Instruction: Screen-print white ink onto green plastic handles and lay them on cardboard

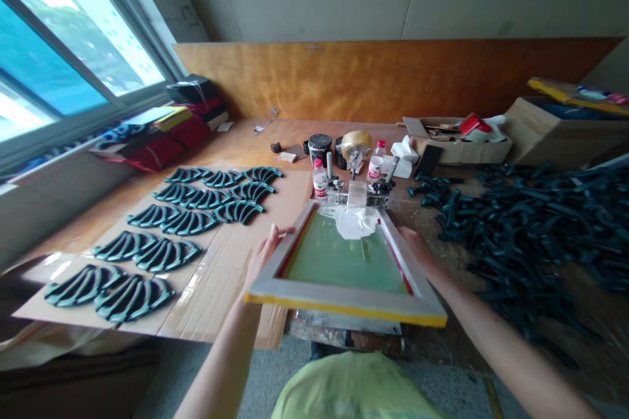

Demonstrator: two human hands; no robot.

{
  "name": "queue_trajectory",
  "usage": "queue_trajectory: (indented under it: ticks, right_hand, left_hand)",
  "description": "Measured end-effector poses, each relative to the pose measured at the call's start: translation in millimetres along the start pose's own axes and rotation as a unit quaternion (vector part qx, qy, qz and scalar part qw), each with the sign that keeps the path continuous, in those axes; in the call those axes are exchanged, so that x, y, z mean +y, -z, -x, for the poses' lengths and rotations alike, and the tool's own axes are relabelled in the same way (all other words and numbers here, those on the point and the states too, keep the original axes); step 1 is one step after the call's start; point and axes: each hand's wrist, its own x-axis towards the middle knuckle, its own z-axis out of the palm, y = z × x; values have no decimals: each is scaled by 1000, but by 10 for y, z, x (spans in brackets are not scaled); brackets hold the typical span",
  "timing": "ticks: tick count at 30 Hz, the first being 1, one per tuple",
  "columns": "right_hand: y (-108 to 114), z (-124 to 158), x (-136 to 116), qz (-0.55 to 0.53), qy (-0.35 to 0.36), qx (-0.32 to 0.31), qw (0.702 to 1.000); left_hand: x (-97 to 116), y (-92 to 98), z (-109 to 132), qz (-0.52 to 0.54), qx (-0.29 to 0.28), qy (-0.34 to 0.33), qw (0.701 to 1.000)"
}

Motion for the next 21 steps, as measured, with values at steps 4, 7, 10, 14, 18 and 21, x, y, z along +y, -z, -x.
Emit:
queue_trajectory:
  ticks: [4,7,10,14,18,21]
  right_hand:
    - [90,-381,-6,23,-6,85,996]
    - [-69,-723,-246,71,37,46,996]
    - [-227,-954,-443,129,13,-60,990]
    - [-324,-917,-512,160,-24,-149,975]
    - [-292,-520,-470,125,110,-154,974]
    - [-164,-297,-420,93,193,-175,961]
  left_hand:
    - [-566,137,155,-25,-62,88,994]
    - [-937,111,96,-5,-60,93,994]
    - [-1151,105,3,2,-55,93,994]
    - [-1216,150,-27,6,-73,108,991]
    - [-1214,169,-1,4,-68,114,991]
    - [-1222,157,8,1,-60,116,991]
